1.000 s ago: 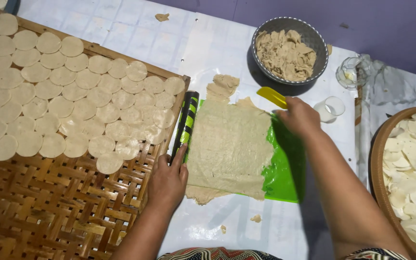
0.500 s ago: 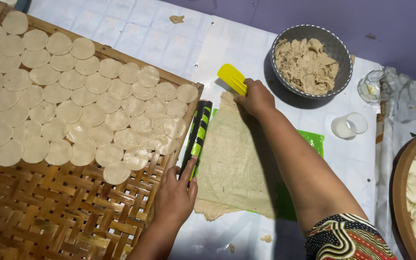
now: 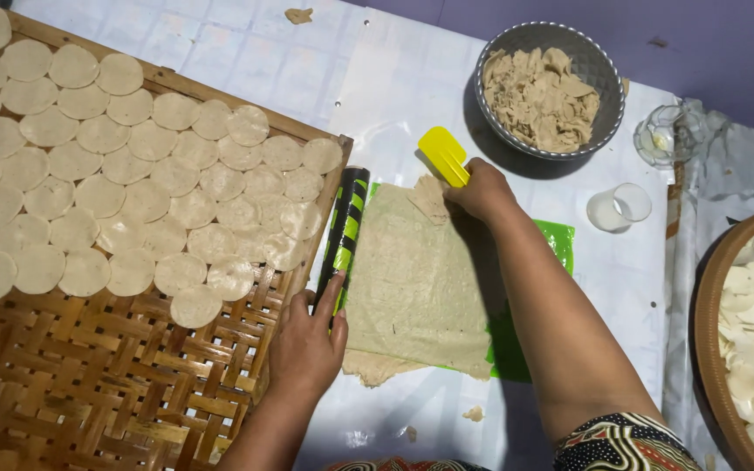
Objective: Rolling out dough and cutting circular discs to place on a drying rack.
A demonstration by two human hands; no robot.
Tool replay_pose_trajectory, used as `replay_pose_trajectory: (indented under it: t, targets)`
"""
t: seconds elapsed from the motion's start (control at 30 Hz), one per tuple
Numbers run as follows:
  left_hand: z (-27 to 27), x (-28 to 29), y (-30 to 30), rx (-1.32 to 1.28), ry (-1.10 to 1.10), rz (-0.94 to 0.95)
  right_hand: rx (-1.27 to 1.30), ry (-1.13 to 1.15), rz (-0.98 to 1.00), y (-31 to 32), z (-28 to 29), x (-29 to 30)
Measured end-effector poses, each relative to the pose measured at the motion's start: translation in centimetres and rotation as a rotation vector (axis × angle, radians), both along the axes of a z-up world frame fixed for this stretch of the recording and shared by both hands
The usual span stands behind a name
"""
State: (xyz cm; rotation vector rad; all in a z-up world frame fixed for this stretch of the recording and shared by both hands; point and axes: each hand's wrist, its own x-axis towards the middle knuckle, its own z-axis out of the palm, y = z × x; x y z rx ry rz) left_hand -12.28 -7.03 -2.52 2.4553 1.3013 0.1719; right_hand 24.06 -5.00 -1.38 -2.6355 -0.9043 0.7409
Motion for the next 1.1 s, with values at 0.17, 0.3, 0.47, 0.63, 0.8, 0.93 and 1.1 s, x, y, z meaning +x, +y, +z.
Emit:
replay_pose_trajectory:
  t: [0.17, 0.3, 0.47, 0.63, 0.8, 0.93, 1.1]
  targets:
    - [0.2, -0.1, -0.3, -0.017, 0.01, 0.021, 0.363, 0.262, -0.224, -2.0, 5.7, -1.8]
    - [0.3, -0.7, -0.3, -0.113, -0.08, -0.034, 0.605, 0.091, -0.134, -8.6, 6.8, -0.9]
    - [0.7, -1.1, -1.1, -0.076, -0.194, -0.02, 0.434, 0.147, -0.275, -16.1, 12.3, -5.9]
    - [-0.4, -2.2, -2.6, -0.005, -0.334, -0.024, 0.505, 0.325, -0.414, -23.2, 2.1, -6.4]
    - [-1.7, -3.0, -3.7, 0.064, -0.498, -0.066, 0.258, -0.184, -0.322, -24.0, 0.3, -12.1]
    - [-3.4, -3.6, -4.5, 0.128, -0.607, -0.091, 0.147, -0.2, 0.11, -23.3, 2.0, -18.2]
    - [-3.7, -3.6, -4.4, 0.121, -0.642, -0.087, -0.027, -0.328, 0.515, -26.3, 3.9, -20.2]
